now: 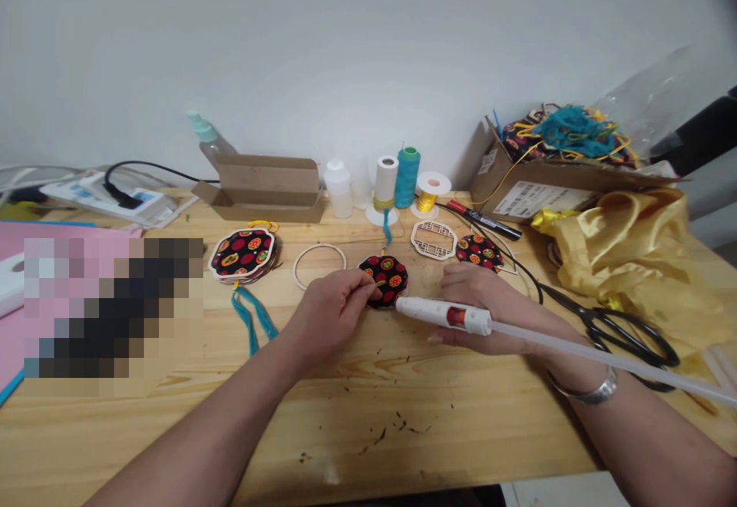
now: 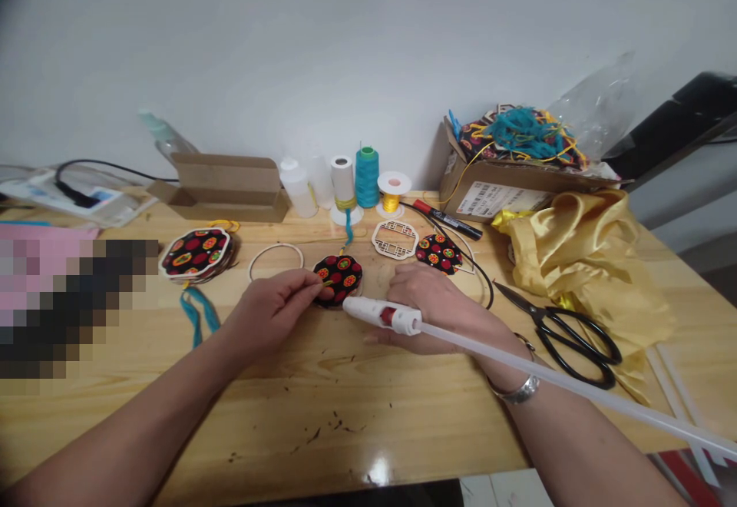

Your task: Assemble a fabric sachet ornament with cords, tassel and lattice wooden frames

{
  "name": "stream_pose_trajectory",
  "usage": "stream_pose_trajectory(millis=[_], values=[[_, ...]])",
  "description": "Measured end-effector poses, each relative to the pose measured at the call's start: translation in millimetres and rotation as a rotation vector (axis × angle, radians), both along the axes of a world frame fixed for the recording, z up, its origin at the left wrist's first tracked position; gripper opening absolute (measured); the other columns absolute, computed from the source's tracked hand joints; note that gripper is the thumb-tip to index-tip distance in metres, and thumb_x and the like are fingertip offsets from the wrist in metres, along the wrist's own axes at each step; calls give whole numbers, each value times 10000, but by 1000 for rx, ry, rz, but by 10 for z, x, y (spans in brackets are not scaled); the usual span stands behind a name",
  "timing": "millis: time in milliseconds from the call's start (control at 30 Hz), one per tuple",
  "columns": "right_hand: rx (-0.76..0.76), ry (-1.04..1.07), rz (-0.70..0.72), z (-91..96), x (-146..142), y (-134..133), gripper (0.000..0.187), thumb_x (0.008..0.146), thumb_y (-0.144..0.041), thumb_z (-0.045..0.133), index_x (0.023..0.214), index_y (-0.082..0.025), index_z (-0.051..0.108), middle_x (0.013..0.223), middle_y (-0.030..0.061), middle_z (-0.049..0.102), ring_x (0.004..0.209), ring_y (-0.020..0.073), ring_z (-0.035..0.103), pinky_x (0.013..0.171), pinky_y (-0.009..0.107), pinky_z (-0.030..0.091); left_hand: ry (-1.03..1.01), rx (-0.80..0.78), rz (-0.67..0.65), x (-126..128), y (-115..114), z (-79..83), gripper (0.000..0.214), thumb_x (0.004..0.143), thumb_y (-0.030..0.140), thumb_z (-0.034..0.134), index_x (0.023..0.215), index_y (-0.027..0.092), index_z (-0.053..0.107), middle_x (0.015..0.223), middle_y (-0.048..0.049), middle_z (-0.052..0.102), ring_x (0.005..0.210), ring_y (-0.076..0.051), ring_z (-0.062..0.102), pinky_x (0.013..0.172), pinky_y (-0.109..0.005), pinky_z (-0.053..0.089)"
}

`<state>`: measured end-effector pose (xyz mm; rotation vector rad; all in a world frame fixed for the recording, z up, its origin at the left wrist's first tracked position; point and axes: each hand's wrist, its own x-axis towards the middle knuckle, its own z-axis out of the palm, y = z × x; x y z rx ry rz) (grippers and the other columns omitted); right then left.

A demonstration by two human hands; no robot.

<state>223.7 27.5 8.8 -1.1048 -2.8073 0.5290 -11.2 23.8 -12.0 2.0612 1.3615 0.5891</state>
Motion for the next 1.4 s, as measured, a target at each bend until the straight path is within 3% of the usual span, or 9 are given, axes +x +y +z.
stream_pose_trajectory(millis=[800, 1000, 1067, 1200, 1400], values=[[-35, 61, 70, -61, 15, -3, 380, 771, -507, 558, 604, -167, 535, 616, 19, 518, 659, 146, 442, 659, 298, 322, 13, -1, 12, 2, -13, 8, 236, 874, 296, 408, 812, 207, 617, 816, -16, 702, 724, -161, 608, 654, -261, 422], [-138, 280, 142, 10, 36, 6, 427, 755, -540, 557, 561, -179, 436, 589, -8, 445, 637, 136, 410, 630, 288, 335, -1, 0, 17, 1, -9, 0, 250, 873, 302, 410, 817, 205, 634, 785, -14, 697, 711, -164, 603, 644, -260, 417], [-133, 403, 102, 50, 30, 16, 422, 760, -540, 545, 568, -186, 417, 606, -8, 443, 629, 136, 413, 624, 289, 350, -9, -13, 23, 4, -8, 2, 253, 871, 310, 415, 809, 205, 637, 760, -7, 688, 691, -158, 596, 632, -257, 411], [20, 485, -119, 7, -13, 45, 260, 746, -414, 616, 711, -182, 502, 746, 38, 530, 729, 175, 477, 663, 315, 395, -66, -35, 30, 14, -9, 3, 251, 876, 315, 413, 824, 204, 633, 781, -3, 687, 719, -153, 599, 654, -254, 410], [-60, 405, -139, -67, -158, 83, 257, 747, -385, 632, 911, -193, 581, 881, 54, 594, 824, 193, 522, 721, 325, 422, -68, -19, 27, 19, -29, -7, 244, 880, 306, 409, 855, 206, 629, 783, -7, 675, 717, -157, 593, 659, -262, 408]])
